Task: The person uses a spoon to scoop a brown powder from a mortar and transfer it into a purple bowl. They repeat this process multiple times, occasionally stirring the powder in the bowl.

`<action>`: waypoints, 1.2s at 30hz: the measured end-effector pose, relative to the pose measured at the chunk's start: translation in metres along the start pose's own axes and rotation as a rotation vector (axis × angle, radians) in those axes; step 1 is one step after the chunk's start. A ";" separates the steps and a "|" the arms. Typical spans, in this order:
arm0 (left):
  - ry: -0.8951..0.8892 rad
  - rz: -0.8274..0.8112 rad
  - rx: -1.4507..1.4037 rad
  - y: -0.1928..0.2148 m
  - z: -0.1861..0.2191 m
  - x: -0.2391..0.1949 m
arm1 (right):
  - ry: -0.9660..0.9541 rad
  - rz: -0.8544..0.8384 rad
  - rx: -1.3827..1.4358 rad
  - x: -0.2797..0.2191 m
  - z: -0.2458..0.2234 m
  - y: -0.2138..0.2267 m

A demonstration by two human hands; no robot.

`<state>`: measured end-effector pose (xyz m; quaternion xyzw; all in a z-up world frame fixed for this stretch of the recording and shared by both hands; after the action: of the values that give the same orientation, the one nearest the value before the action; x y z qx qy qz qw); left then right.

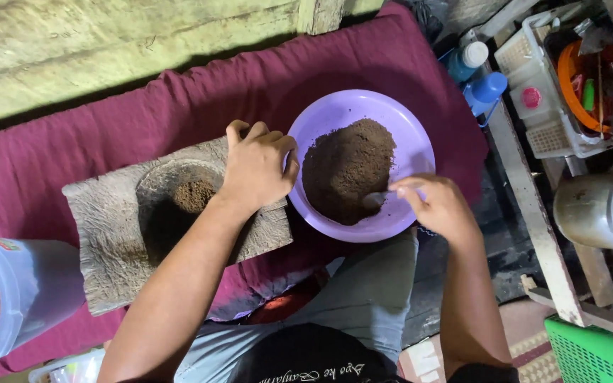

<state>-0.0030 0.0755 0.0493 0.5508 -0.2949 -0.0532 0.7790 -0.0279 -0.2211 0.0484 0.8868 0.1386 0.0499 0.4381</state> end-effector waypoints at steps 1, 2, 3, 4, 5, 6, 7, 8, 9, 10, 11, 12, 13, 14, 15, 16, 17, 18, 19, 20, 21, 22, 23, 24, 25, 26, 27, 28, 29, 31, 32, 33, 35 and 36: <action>0.000 0.004 -0.002 0.000 0.001 0.001 | 0.001 0.001 -0.004 -0.003 0.003 -0.005; 0.007 -0.010 -0.008 0.000 0.000 0.001 | 0.021 0.040 0.056 -0.006 0.004 -0.009; 0.015 -0.024 -0.013 0.000 0.000 0.001 | 0.041 0.080 0.117 -0.009 0.006 -0.013; 0.012 -0.024 -0.011 0.001 -0.001 0.002 | 0.041 0.082 0.118 -0.006 0.017 -0.019; 0.014 -0.024 -0.010 0.001 -0.002 0.002 | 0.055 0.180 0.082 -0.003 0.028 -0.020; 0.013 -0.029 -0.012 0.001 -0.001 0.002 | 0.064 0.276 0.046 -0.003 0.040 -0.021; 0.010 -0.033 -0.014 0.001 -0.001 0.000 | 0.058 0.277 0.047 -0.001 0.053 -0.023; 0.009 -0.026 -0.010 0.002 -0.001 0.001 | 0.087 0.400 0.009 0.001 0.064 -0.017; 0.008 -0.020 -0.007 0.002 -0.001 0.002 | 0.116 0.522 -0.030 0.002 0.075 -0.011; 0.003 -0.024 -0.010 0.001 -0.002 0.001 | 0.109 0.523 -0.031 0.003 0.076 -0.012; 0.003 -0.027 -0.014 -0.001 -0.003 0.000 | 0.153 0.564 -0.110 0.002 0.073 -0.013; 0.001 -0.026 -0.017 -0.002 -0.005 0.001 | 0.200 0.607 -0.191 0.003 0.069 -0.012; -0.005 -0.026 -0.019 0.000 -0.003 0.002 | 0.196 0.611 -0.193 -0.006 0.062 -0.008; 0.000 -0.030 -0.025 0.002 -0.003 0.003 | 0.183 0.566 -0.268 -0.012 0.053 -0.008; 0.004 -0.033 -0.031 0.003 -0.003 0.003 | 0.169 0.520 -0.342 -0.018 0.046 -0.009; 0.008 -0.036 -0.034 0.002 -0.003 0.003 | 0.168 0.514 -0.343 -0.022 0.037 -0.010; 0.007 -0.032 -0.027 0.002 -0.004 0.002 | 0.148 0.458 -0.263 -0.025 0.032 -0.012; 0.001 -0.026 -0.020 0.001 -0.003 0.003 | 0.126 0.405 -0.186 -0.029 0.026 -0.013; 0.000 -0.028 -0.024 0.001 -0.003 0.002 | 0.123 0.404 -0.188 -0.025 0.016 -0.016; 0.003 -0.031 -0.017 0.001 -0.003 0.002 | 0.129 0.347 -0.046 -0.019 0.007 -0.021; 0.007 -0.033 -0.010 0.002 -0.004 0.002 | 0.135 0.290 0.095 -0.014 -0.002 -0.025; 0.005 -0.037 -0.008 0.002 -0.003 0.002 | 0.133 0.291 0.098 -0.009 0.006 -0.026; 0.004 -0.034 -0.012 0.002 -0.003 0.001 | 0.116 0.318 0.145 -0.003 0.015 -0.025; 0.002 -0.028 -0.014 0.003 -0.004 0.003 | 0.103 0.347 0.189 0.004 0.025 -0.023; 0.000 -0.027 -0.011 0.003 -0.004 0.004 | 0.105 0.350 0.191 0.010 0.034 -0.017; 0.003 -0.022 -0.014 0.004 -0.003 0.003 | 0.113 0.463 0.061 0.013 0.042 -0.006; 0.006 -0.017 -0.017 0.004 -0.003 0.002 | 0.121 0.575 -0.071 0.014 0.049 0.004; 0.005 -0.016 -0.019 0.004 -0.003 0.002 | 0.120 0.575 -0.073 0.021 0.050 0.000; 0.003 -0.017 -0.020 0.003 -0.003 0.002 | 0.117 0.575 -0.128 0.029 0.050 -0.004; 0.001 -0.021 -0.024 0.002 -0.003 0.002 | 0.111 0.573 -0.184 0.038 0.041 -0.017; 0.000 -0.018 -0.020 0.003 -0.002 0.002 | 0.112 0.469 -0.014 0.043 0.034 -0.030; -0.001 -0.014 -0.016 0.003 -0.002 0.002 | 0.113 0.363 0.155 0.048 0.027 -0.044; -0.005 -0.012 -0.014 0.002 -0.003 0.002 | 0.109 0.361 0.126 0.045 0.021 -0.041; -0.009 -0.009 -0.013 0.002 -0.003 0.001 | 0.106 0.359 0.095 0.044 0.017 -0.040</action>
<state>-0.0007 0.0782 0.0509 0.5467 -0.2957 -0.0610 0.7810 0.0093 -0.1983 0.0047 0.9131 0.0033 0.1672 0.3719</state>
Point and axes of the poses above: each hand's wrist, its own x-axis towards the middle knuckle, its own y-axis out of the back of the hand, z = x × y, the point moved 6 cm from there along x, towards the middle knuckle, and after that the axes turned 7 degrees about -y, right-handed, at the moved point
